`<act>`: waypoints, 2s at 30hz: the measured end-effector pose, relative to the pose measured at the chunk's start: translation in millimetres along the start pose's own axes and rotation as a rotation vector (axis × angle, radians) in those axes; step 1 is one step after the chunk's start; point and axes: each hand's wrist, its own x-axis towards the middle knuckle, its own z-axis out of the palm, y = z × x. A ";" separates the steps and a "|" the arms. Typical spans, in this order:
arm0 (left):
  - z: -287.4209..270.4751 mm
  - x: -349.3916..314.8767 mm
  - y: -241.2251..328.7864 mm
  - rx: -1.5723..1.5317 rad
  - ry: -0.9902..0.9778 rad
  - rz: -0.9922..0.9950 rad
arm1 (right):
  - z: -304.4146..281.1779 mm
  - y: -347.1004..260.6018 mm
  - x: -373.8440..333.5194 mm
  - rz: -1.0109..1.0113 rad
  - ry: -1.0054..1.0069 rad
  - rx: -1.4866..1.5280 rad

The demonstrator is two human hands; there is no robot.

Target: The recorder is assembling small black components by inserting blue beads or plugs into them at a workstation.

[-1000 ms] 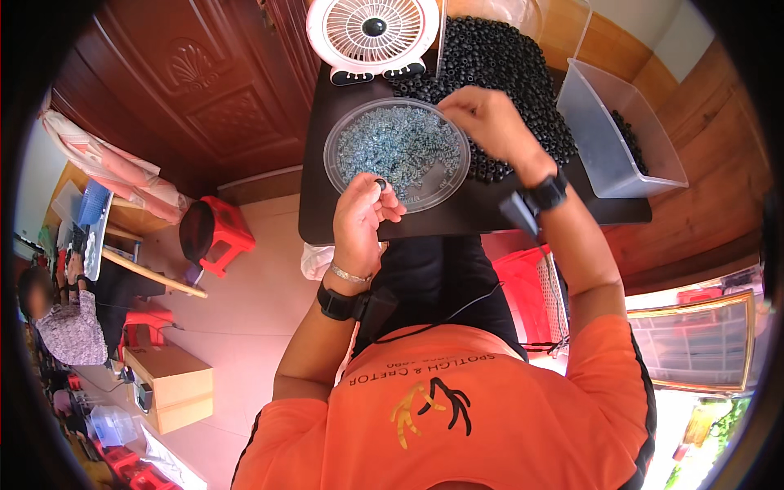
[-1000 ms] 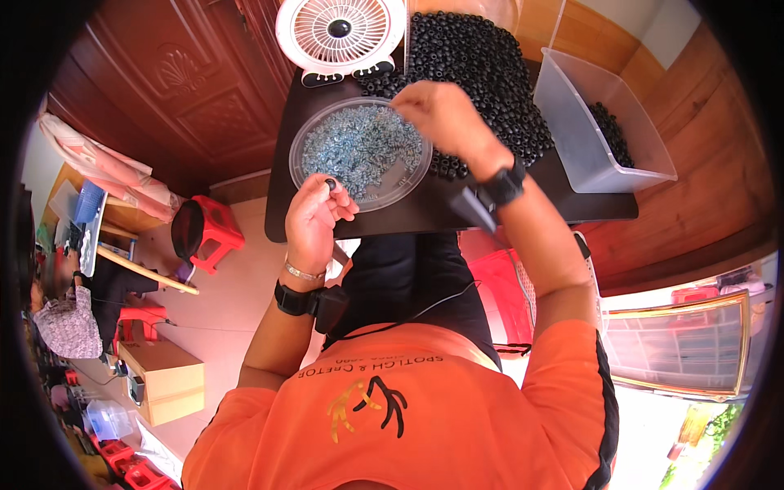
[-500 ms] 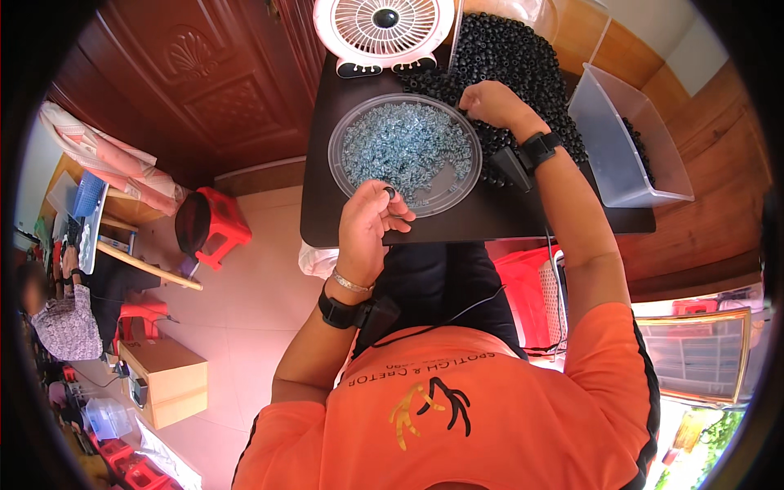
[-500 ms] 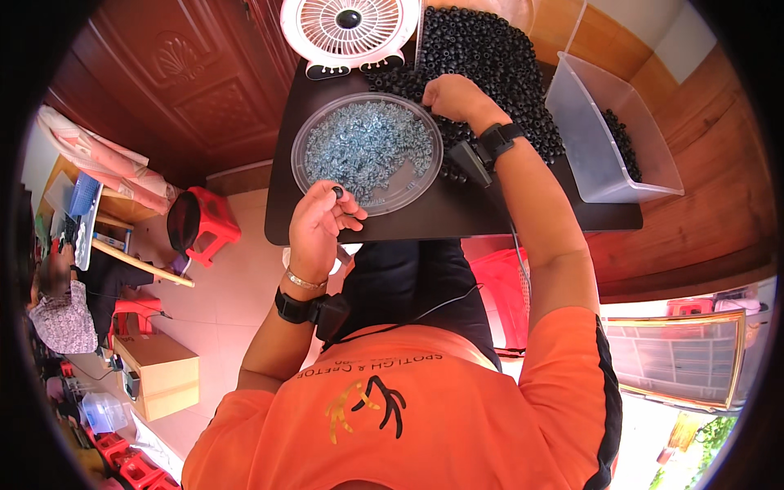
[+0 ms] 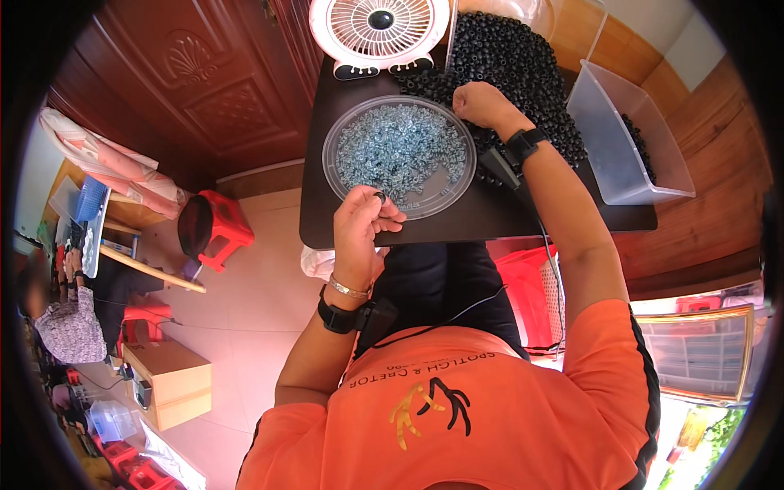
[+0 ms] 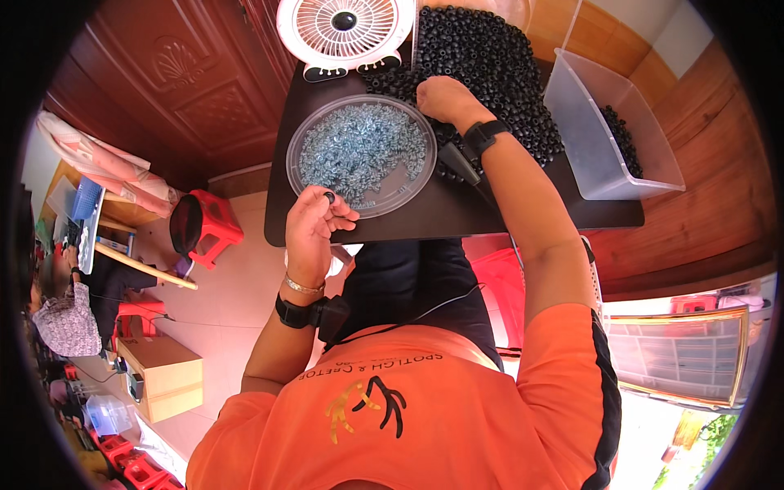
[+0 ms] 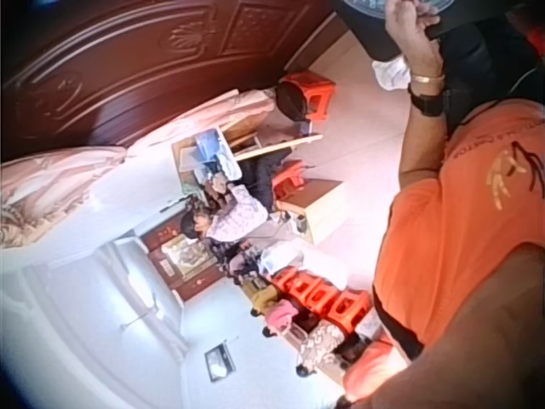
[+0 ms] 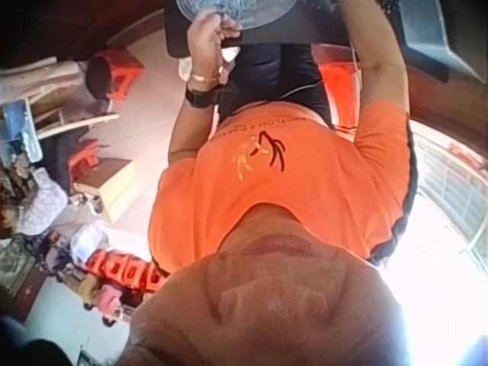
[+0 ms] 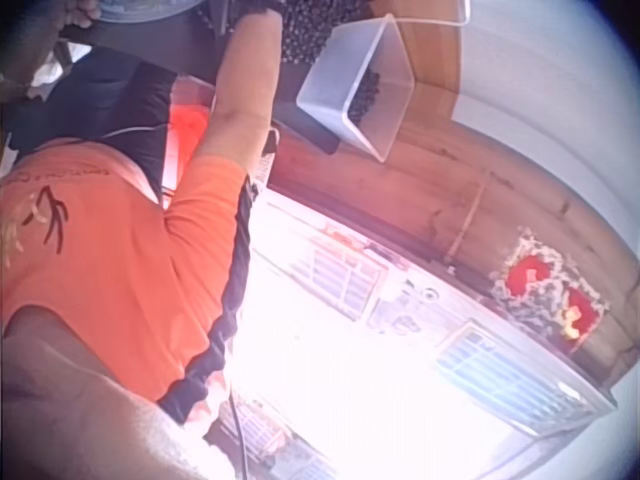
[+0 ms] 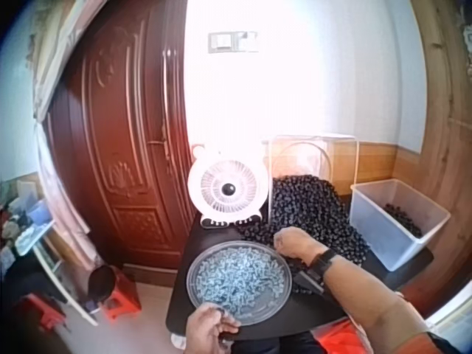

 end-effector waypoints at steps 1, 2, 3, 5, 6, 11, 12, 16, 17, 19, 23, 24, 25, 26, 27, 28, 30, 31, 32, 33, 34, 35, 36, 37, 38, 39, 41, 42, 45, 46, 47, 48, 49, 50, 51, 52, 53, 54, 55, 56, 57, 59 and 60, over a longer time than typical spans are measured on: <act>0.1 0.5 0.2 0.000 -0.002 -0.001 | -0.2 3.3 -0.2 -0.028 0.029 -0.047; 0.0 0.8 0.2 -0.007 -0.007 -0.005 | -0.9 7.4 -1.2 -0.025 0.029 -0.048; -0.8 1.2 0.0 -0.014 -0.007 -0.008 | -4.6 5.7 -3.6 -0.030 0.051 -0.012; -2.2 2.6 -0.5 -0.027 -0.011 -0.007 | -11.7 2.2 -8.6 -0.036 0.069 0.022; -3.1 2.2 -1.1 -0.039 -0.013 -0.004 | -22.2 -9.2 -18.7 -0.102 0.038 0.121; -4.3 3.1 -2.2 -0.048 -0.023 0.001 | -12.4 -24.4 -28.8 -0.331 0.042 -0.088; -4.9 2.5 -1.8 -0.048 -0.022 0.001 | -9.4 -25.2 -27.9 -0.333 0.042 -0.088; -4.8 3.1 -2.8 -0.045 -0.025 -0.003 | -1.8 -29.0 -27.7 -0.334 0.077 -0.183; -4.8 2.5 -2.5 -0.046 -0.021 -0.003 | -0.6 -30.0 -28.8 -0.349 0.109 -0.206; -5.0 2.6 -2.5 -0.046 -0.017 0.003 | -0.9 -35.6 -30.0 -0.328 0.083 -0.235; -5.2 2.3 -3.2 -0.043 -0.023 0.005 | 5.3 -37.7 -33.7 -0.326 0.138 -0.278; -4.9 1.7 -2.9 -0.049 -0.023 0.000 | 6.9 -37.0 -34.4 -0.328 0.143 -0.277; -4.2 1.7 -2.9 -0.046 -0.023 0.005 | 8.0 -35.5 -35.6 -0.356 0.171 -0.287; -3.1 2.3 -3.2 -0.043 -0.020 0.011 | 9.1 -34.2 -36.1 -0.383 0.199 -0.297; -2.7 2.4 -3.7 -0.040 -0.017 0.016 | 9.4 -35.4 -36.8 -0.385 0.204 -0.296; -3.0 2.2 -4.3 -0.036 -0.018 0.020 | 9.7 -36.7 -37.3 -0.404 0.213 -0.304; -3.2 1.9 -5.6 -0.029 -0.004 0.032 | 8.3 -39.6 -37.8 -0.424 0.227 -0.313; -2.8 1.8 -5.9 -0.026 -0.006 0.036 | 7.0 -41.4 -37.9 -0.410 0.198 -0.302; -2.4 1.6 -6.1 -0.023 -0.004 0.035 | 5.4 -42.5 -38.7 -0.396 0.168 -0.292; -2.2 0.8 -5.9 -0.020 -0.001 0.034 | 5.2 -41.8 -39.8 -0.397 0.171 -0.291; -1.3 0.3 -5.7 -0.018 -0.001 0.037 | 5.0 -40.3 -41.7 -0.376 0.189 -0.251; 0.1 0.2 -5.6 -0.013 -0.004 0.041 | 4.5 -38.3 -43.7 -0.354 0.205 -0.211; 0.6 0.1 -5.3 -0.009 -0.005 0.045 | 2.2 -38.6 -47.1 -0.357 0.206 -0.210; 0.7 0.3 -4.9 -0.008 -0.003 0.046 | -0.1 -38.0 -51.7 -0.380 0.261 -0.090; 0.5 0.9 -4.3 -0.001 -0.016 0.049 | -1.6 -37.5 -56.4 -0.400 0.315 0.032; -0.3 0.6 -4.7 0.006 -0.027 0.050 | -4.7 -43.0 -64.5 -0.401 0.312 0.034; -3.2 -0.6 -3.9 0.000 -0.018 0.054 | -14.2 -61.8 -85.5 -0.259 0.117 0.556; -2.1 -1.4 -2.6 -0.008 -0.018 0.060 | -19.4 -69.2 -96.6 -0.258 0.113 0.556; 10.7 -9.2 4.1 0.013 -0.060 0.060 | -22.9 -85.0 -127.6 -0.236 -0.057 1.110; 14.5 -12.2 5.5 0.023 -0.106 0.051 | -22.2 -88.0 -134.3 -0.230 -0.064 1.115; 18.5 -16.3 5.7 0.029 -0.136 0.060 | -21.3 -91.0 -140.2 -0.258 -0.109 1.193; 23.0 -18.6 6.3 0.029 -0.132 0.054 | -21.9 -92.9 -144.7 -0.288 -0.152 1.268; 27.0 -20.8 7.0 0.012 -0.172 0.056 | -22.4 -94.7 -148.3 -0.297 -0.182 1.290; 30.6 -23.0 8.1 -0.005 -0.212 0.058 | -21.9 -96.2 -151.0 -0.294 -0.187 1.293; 33.7 -25.3 10.2 -0.003 -0.220 0.047 | -21.7 -97.6 -152.9 -0.329 -0.213 1.292; 35.8 -26.8 11.4 -0.003 -0.217 0.043 | -22.3 -99.2 -154.9 -0.365 -0.239 1.291; 37.4 -28.0 12.2 -0.005 -0.236 0.052 | -25.7 -101.4 -157.4 -0.387 -0.255 1.305; 37.9 -30.1 12.0 -0.007 -0.255 0.059 | -26.3 -102.8 -159.2 -0.383 -0.258 1.308; 37.9 -31.6 11.8 -0.008 -0.253 0.054 | -26.3 -104.1 -160.7 -0.407 -0.241 1.293; 37.6 -32.7 11.4 -0.008 -0.260 0.061 | -26.4 -105.2 -162.2 -0.431 -0.224 1.277; 37.5 -33.4 11.0 -0.008 -0.268 0.069 | -28.5 -106.4 -163.8 -0.428 -0.225 1.279; 36.4 -35.2 9.8 -0.008 -0.261 0.058 | -31.2 -108.7 -167.3 -0.381 -0.301 1.323; 36.4 -35.0 9.8 -0.006 -0.256 0.052 | -30.8 -108.8 -167.4 -0.380 -0.300 1.323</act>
